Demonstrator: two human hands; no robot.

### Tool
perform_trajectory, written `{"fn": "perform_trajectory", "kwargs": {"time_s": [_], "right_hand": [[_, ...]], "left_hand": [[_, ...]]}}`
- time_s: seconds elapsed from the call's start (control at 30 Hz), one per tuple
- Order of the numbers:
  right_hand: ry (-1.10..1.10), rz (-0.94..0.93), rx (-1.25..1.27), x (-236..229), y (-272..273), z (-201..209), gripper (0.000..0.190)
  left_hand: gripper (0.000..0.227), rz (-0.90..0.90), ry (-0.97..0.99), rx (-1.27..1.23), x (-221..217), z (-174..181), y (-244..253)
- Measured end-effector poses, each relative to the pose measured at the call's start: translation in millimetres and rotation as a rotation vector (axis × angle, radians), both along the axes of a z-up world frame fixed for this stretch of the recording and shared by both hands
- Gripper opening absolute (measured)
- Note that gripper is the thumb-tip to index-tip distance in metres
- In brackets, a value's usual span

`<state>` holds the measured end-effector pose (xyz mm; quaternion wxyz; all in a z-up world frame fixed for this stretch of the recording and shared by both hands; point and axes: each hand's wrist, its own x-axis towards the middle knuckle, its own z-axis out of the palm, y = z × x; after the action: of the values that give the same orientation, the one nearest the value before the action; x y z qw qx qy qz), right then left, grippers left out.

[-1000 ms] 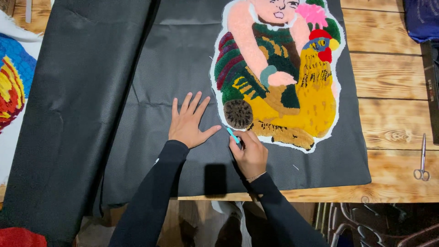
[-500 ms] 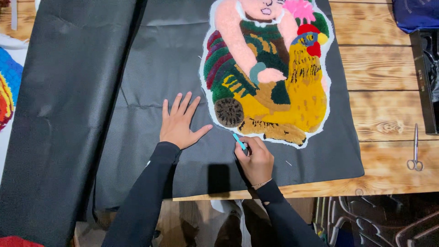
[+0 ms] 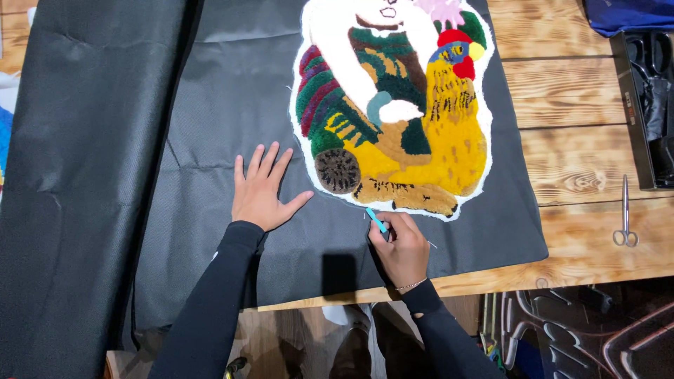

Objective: The recorder uses a blue chalk marker to trace the outline of a child-and-rooster rug graphic onto a black fabric backing.

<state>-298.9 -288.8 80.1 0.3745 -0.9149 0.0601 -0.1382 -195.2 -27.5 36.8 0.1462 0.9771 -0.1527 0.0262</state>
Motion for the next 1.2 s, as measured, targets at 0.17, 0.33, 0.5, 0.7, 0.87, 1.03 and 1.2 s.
{"fn": "perform_trajectory", "kwargs": {"time_s": [0.17,0.33,0.5,0.7,0.87,1.03,1.2], "right_hand": [[0.011,-0.011,-0.014,-5.4,-10.8,-0.7,0.012],[0.05,-0.046,-0.034,-12.4,-25.5,-0.6,0.012],[0.053,-0.05,-0.023,-15.4,-30.0,1.9,0.012],[0.046,-0.01,-0.004,-10.9,-30.3,1.3,0.013],[0.081,-0.049,0.016,-16.1,-45.3,0.4,0.013],[0.15,-0.063,0.052,-18.4,-54.5,-1.4,0.016],[0.212,-0.05,0.062,-13.0,-44.1,1.1,0.017]], "left_hand": [[0.091,0.005,0.005,-0.016,-1.0,-5.9,-1.0],[0.083,0.088,-0.021,-0.125,-2.9,-2.8,-23.0],[0.084,-0.018,-0.084,-0.175,2.9,24.7,-76.4],[0.082,-0.191,-0.115,-0.134,13.6,27.0,-123.5],[0.078,-0.267,-0.119,-0.086,16.3,16.9,-136.7],[0.077,-0.294,-0.132,-0.026,17.6,8.7,-137.2],[0.077,-0.299,-0.127,-0.008,17.8,6.4,-135.9]]}}
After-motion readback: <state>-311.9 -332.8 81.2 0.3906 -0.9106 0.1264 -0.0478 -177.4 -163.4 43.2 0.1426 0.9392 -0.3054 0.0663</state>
